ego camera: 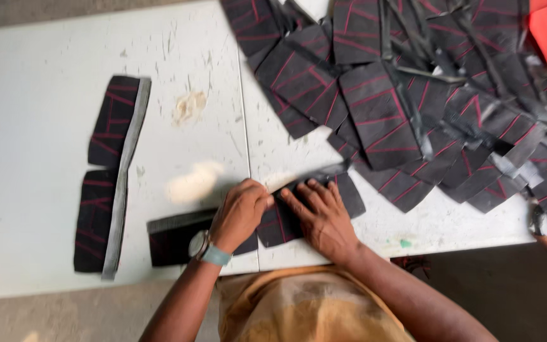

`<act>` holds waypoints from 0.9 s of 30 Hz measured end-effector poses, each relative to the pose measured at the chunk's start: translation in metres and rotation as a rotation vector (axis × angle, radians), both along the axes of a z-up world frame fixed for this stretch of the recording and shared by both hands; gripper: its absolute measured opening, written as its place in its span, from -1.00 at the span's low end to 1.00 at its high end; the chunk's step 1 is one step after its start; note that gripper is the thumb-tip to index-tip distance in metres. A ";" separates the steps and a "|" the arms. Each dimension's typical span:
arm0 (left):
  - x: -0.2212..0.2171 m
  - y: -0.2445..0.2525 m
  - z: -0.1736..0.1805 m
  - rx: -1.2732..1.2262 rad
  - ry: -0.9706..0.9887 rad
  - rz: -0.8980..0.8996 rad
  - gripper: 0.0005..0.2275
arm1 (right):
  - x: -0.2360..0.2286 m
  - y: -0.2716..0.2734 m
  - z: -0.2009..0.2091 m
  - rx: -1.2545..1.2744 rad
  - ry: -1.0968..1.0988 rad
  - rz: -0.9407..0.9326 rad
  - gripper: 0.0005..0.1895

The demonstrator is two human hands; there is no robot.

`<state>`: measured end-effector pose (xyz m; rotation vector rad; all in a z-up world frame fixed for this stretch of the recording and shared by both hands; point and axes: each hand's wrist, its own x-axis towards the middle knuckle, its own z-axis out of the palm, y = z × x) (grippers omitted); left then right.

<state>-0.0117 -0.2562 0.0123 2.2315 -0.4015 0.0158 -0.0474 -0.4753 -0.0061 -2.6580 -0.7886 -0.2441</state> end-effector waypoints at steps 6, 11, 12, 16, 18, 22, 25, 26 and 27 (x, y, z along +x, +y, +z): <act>0.005 -0.001 -0.004 0.018 0.054 0.113 -0.89 | 0.003 -0.004 0.004 -0.003 0.003 0.025 -0.29; 0.006 -0.013 -0.003 0.231 0.104 0.128 -0.85 | 0.003 0.013 0.013 -0.354 0.310 -0.008 -0.34; 0.006 -0.011 -0.002 0.255 0.087 0.137 -0.84 | 0.003 0.016 0.013 -0.426 0.418 -0.027 -0.37; 0.004 0.014 0.003 0.045 0.054 0.089 -0.86 | 0.008 0.017 0.002 -0.098 0.024 0.063 -0.35; -0.004 0.025 -0.002 0.075 0.139 0.079 -0.86 | -0.001 0.011 -0.010 -0.063 0.018 0.053 -0.33; 0.001 0.030 0.000 0.056 0.102 0.101 -0.87 | 0.001 0.002 -0.014 -0.059 0.075 0.072 -0.27; 0.006 0.022 -0.001 0.139 0.090 0.110 -0.86 | 0.003 0.012 -0.007 -0.099 0.027 0.065 -0.26; 0.006 0.020 -0.003 0.169 0.075 0.115 -0.85 | 0.003 0.018 -0.003 -0.136 0.002 0.070 -0.26; 0.005 0.019 -0.005 0.198 0.060 0.119 -0.83 | 0.003 0.024 0.001 -0.172 -0.023 0.075 -0.25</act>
